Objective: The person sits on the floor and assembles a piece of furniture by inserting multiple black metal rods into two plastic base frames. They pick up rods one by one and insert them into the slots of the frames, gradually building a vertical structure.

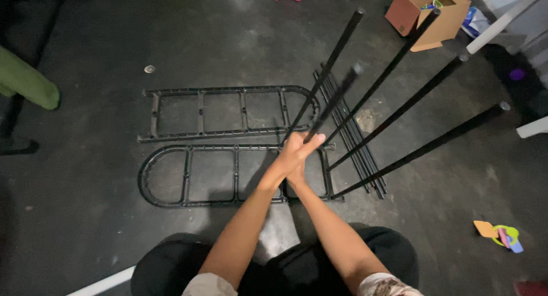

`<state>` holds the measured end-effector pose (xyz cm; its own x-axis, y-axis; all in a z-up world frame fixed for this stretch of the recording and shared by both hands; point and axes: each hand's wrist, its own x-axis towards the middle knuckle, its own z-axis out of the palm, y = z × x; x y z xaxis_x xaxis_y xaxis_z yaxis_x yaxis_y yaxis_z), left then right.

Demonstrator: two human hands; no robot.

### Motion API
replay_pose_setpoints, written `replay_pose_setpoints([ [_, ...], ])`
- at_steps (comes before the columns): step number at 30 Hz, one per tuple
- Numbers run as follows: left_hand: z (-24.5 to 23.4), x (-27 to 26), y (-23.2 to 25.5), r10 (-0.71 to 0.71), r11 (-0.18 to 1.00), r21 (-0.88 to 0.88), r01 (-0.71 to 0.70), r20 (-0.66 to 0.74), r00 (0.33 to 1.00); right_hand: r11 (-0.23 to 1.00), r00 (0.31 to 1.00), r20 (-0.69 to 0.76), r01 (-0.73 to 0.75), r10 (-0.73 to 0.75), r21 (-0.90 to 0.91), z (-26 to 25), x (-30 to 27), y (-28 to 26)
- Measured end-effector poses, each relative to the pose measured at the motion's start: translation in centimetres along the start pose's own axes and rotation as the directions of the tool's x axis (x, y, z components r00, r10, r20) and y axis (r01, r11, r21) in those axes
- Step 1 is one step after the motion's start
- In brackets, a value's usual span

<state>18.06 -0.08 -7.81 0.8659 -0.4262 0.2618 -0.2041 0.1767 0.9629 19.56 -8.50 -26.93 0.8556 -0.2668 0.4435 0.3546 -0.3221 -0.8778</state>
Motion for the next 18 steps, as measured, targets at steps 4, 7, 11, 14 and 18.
replay_pose_setpoints([
  [4,-0.6,1.9,-0.7,0.018,0.985,-0.17,-0.016,0.012,1.0,0.994,0.993,0.065,-0.095,0.098,-0.05,-0.3,1.4,-1.8],
  [7,-0.8,2.4,-0.9,0.016,0.995,-0.103,-0.015,0.015,1.0,0.988,0.99,0.045,-0.129,0.133,-0.09,-0.2,1.8,-1.8],
  [11,0.2,2.0,-0.8,-0.019,0.997,-0.071,0.023,0.05,0.999,0.995,0.996,0.019,-0.091,0.092,-0.031,-0.6,0.8,0.4],
  [14,1.4,1.4,-0.5,-0.026,0.999,-0.039,0.028,0.065,0.998,0.992,0.999,-0.036,0.036,-0.04,-0.125,-1.1,0.1,2.3],
  [18,2.0,1.1,-0.5,-0.096,0.987,0.131,0.089,0.046,0.994,0.992,0.999,-0.029,0.034,-0.038,-0.122,-1.2,0.0,2.3],
])
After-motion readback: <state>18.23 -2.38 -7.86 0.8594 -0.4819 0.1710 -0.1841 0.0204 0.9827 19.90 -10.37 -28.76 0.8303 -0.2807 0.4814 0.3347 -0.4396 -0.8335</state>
